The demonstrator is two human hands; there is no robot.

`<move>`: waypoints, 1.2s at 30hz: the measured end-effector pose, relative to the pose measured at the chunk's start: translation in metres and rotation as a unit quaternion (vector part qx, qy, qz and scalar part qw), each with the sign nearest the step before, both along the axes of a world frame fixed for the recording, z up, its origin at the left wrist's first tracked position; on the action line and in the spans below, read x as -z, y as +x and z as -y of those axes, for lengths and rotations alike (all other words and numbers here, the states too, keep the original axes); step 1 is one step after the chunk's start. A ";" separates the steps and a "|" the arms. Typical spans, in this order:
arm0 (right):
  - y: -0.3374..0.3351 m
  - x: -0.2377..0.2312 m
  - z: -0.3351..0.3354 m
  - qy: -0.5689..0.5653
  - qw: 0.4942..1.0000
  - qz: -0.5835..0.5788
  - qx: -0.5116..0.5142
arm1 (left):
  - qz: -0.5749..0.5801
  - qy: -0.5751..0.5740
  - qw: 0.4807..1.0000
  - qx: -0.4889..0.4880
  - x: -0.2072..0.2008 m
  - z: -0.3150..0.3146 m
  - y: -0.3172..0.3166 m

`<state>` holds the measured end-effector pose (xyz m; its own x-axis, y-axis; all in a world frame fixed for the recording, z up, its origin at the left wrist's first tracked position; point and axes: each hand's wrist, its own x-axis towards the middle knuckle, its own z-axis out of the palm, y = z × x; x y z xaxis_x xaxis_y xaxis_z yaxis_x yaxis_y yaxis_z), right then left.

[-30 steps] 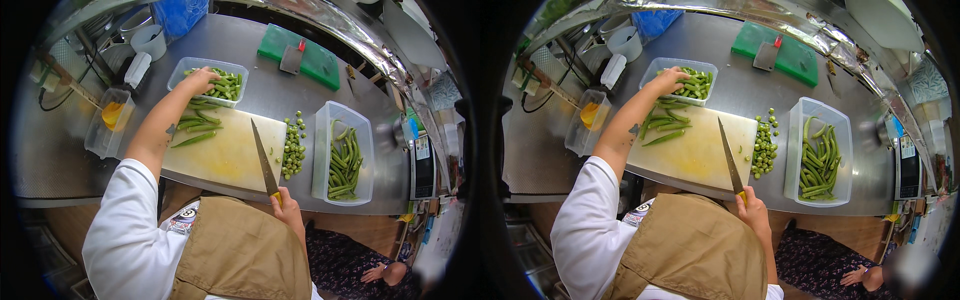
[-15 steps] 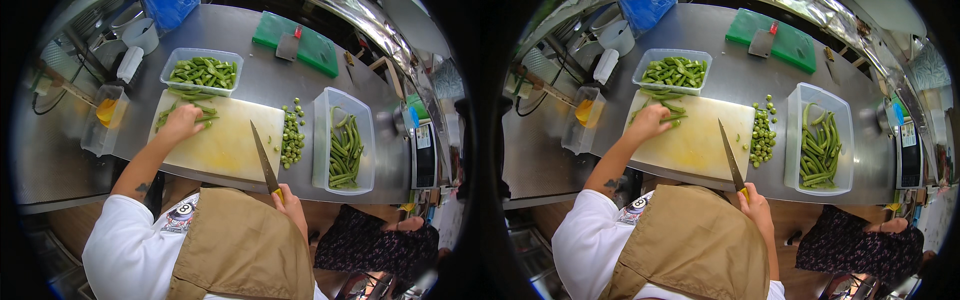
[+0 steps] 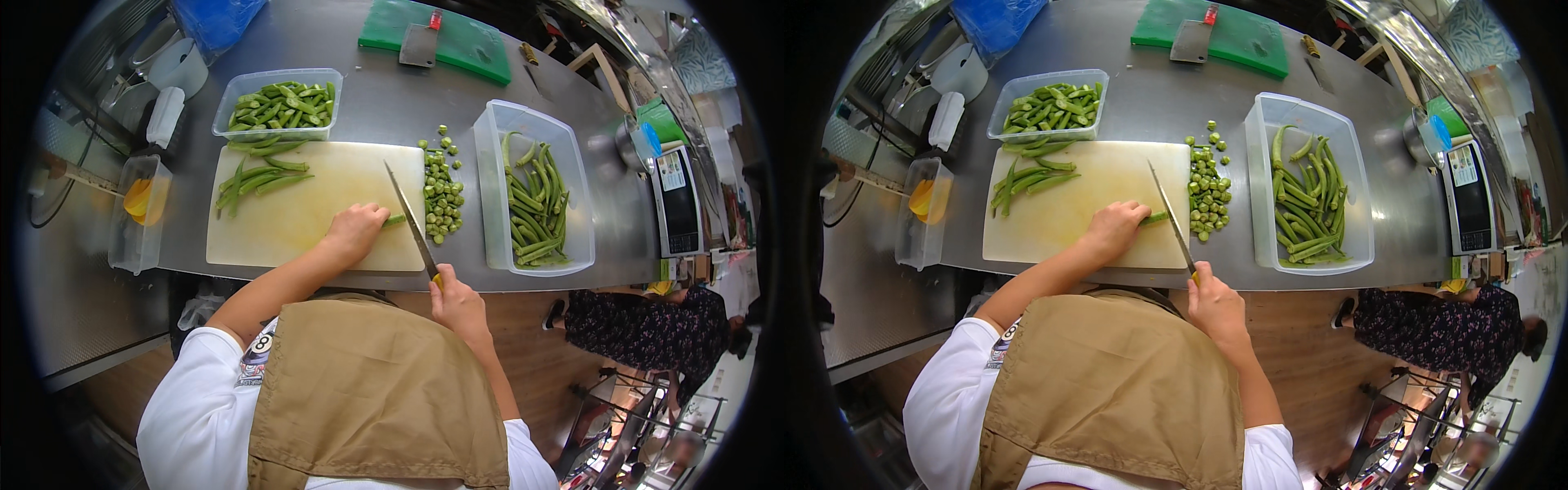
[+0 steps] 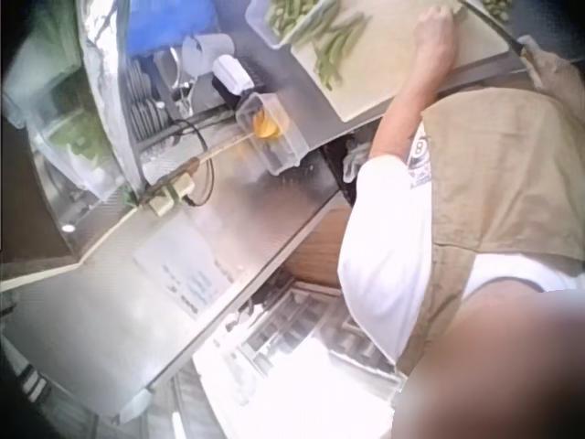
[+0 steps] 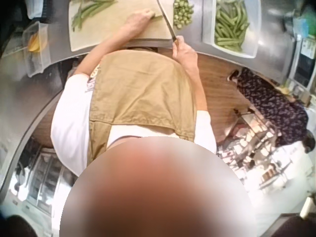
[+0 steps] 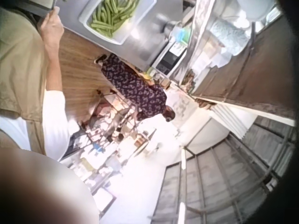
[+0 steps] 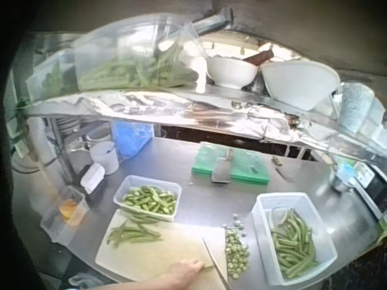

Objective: The person repeatedly chops green beans on a cutting board using a knife and places the cut pieces into a plastic container. The person occasionally picks up whole beans from another container to continue chopping.

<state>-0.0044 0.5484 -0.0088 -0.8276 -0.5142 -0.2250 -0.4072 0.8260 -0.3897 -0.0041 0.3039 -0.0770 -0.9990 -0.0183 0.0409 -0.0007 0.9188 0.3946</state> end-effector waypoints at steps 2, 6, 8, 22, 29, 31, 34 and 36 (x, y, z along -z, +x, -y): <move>0.004 -0.006 -0.001 0.022 1.000 0.003 -0.014 | 0.006 -0.008 1.000 0.004 0.000 -0.003 -0.004; 0.004 -0.006 -0.002 0.044 0.999 0.008 -0.030 | 0.006 -0.012 1.000 0.015 0.000 -0.002 -0.005; -0.004 0.003 0.007 0.027 0.999 0.016 -0.038 | 0.010 -0.011 1.000 0.017 -0.001 -0.003 -0.005; -0.021 0.021 0.039 -0.030 0.999 0.023 -0.004 | -0.105 0.590 0.777 -0.191 -0.004 0.033 0.039; -0.008 0.025 0.059 0.039 0.997 0.043 -0.041 | -0.096 0.264 0.945 -0.168 0.014 0.031 0.067; -0.010 0.028 0.060 0.043 0.997 0.042 -0.046 | -0.157 0.173 0.963 -0.131 0.009 0.039 0.075; -0.018 0.026 0.054 0.031 0.998 0.047 -0.032 | -0.168 0.126 0.972 -0.103 0.005 0.049 0.084; -0.020 0.020 0.047 0.015 0.999 0.037 -0.029 | -0.168 0.114 0.976 -0.079 0.005 0.051 0.083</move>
<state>-0.0242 0.5017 -0.0293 -0.7775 -0.5527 -0.3000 -0.4255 0.8136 -0.3962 0.0789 0.2528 -0.0824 -0.9138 -0.2187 0.3422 0.0290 0.8054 0.5920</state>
